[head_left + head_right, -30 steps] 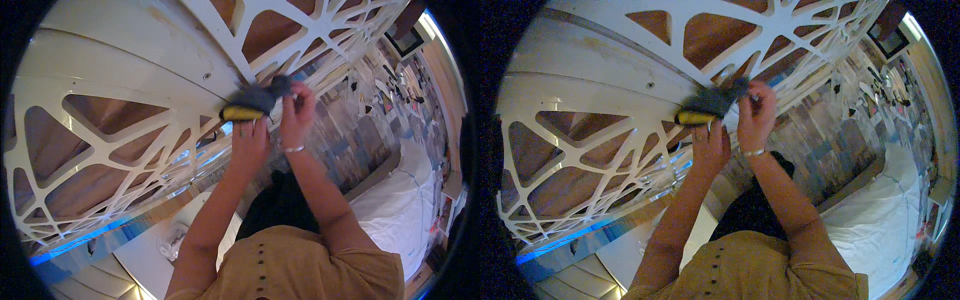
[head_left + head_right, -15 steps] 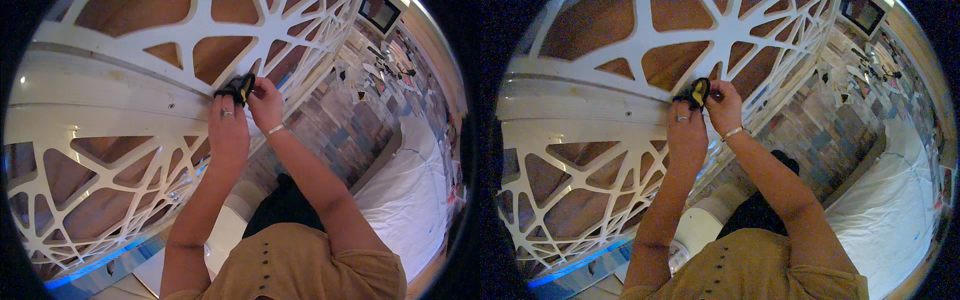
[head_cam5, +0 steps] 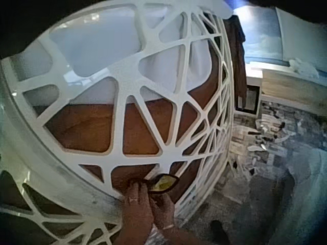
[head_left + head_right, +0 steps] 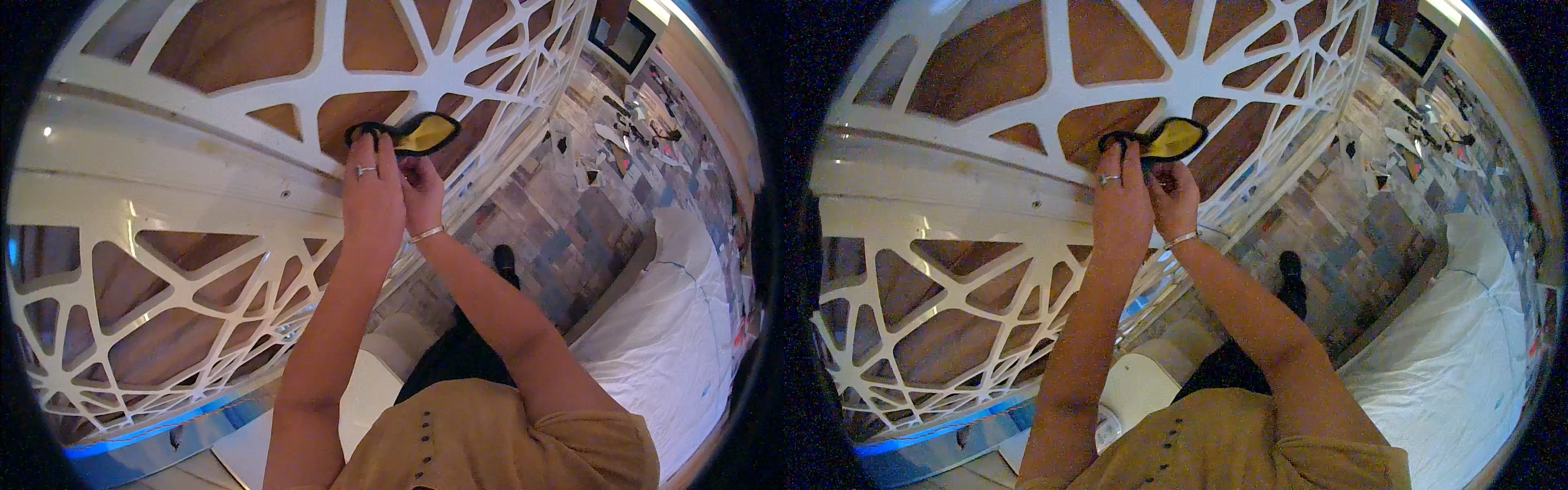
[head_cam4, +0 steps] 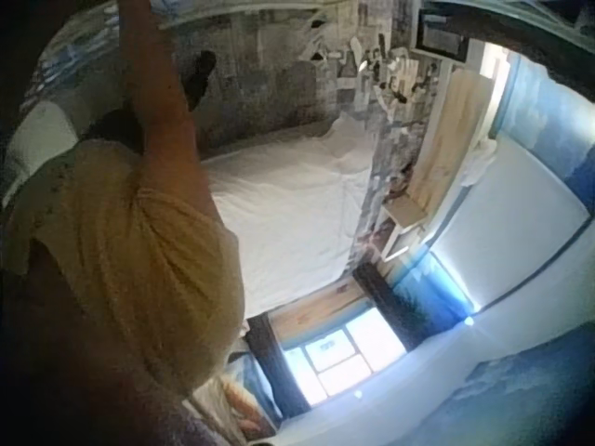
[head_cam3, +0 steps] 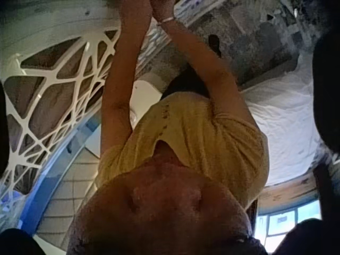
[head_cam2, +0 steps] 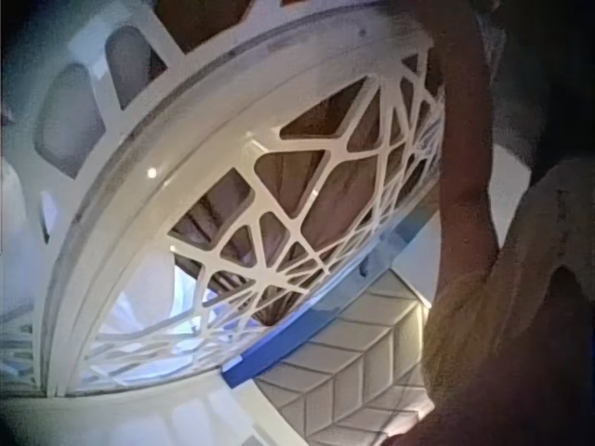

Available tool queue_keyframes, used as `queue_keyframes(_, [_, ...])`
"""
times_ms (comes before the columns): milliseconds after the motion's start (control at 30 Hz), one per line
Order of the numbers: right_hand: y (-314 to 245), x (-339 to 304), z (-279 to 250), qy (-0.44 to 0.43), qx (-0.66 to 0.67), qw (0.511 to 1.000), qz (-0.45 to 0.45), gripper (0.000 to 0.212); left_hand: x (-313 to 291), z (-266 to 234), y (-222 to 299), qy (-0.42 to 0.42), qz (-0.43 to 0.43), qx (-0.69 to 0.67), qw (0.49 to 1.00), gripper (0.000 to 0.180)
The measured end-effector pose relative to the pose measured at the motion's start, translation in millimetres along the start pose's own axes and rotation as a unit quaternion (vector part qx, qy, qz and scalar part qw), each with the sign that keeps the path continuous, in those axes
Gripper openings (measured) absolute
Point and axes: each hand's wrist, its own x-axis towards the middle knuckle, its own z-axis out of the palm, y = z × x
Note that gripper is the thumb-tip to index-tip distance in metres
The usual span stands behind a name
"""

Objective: The person folds a white cloth and places it on a bed, then picks up a blue cloth and wipes a white table. The person then wipes a white decorative partition with a yellow and black sponge, moving along its surface.

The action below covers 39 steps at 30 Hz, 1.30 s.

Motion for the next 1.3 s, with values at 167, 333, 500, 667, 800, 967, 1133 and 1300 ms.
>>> queue_keyframes(167, [-40.9, 43.2, -10.1, 0.137, -0.036, 0.972, -0.189, 0.017, 25.5, 14.0, 10.6, 0.016, -0.021, -0.058, 0.998, 0.049])
queue_keyframes(333, [-51.0, 79.6, -23.7, 0.085, -0.202, 0.935, -0.277, 0.03, 44.3, 32.4, 29.9, 0.041, -0.048, -0.05, 0.997, 0.052])
queue_keyframes(500, [-24.9, 65.6, -47.6, 0.023, -0.216, 0.959, -0.182, 0.038, 17.1, 57.4, 41.2, 0.069, 0.017, 0.014, 0.997, 0.053])
queue_keyframes(667, [4.4, 60.0, -77.9, -0.053, -0.256, 0.954, -0.149, 0.029, -43.4, 96.9, 42.6, -0.011, -0.065, -0.045, 0.997, 0.041])
queue_keyframes(800, [-12.7, 72.2, -79.9, 0.056, -0.12, 0.985, -0.112, 0.02, -49.9, 88.6, 47.9, -0.086, -0.179, -0.152, 0.968, 0.042])
queue_keyframes(967, [-37.3, 69.0, -59.1, -0.098, -0.277, 0.914, -0.28, 0.036, -18.0, 103.7, 36.3, -0.006, -0.135, -0.222, 0.966, 0.036])
queue_keyframes(1133, [-13.7, 50.5, -64.3, -0.135, -0.298, 0.917, -0.23, 0.032, -39.4, 101.6, 27.3, -0.086, -0.162, -0.178, 0.967, 0.041])
queue_keyframes(1300, [-5.3, 54.6, -82.1, -0.12, -0.282, 0.929, -0.205, 0.034, -66.6, 68.8, 56.7, -0.12, -0.125, -0.218, 0.961, 0.045])
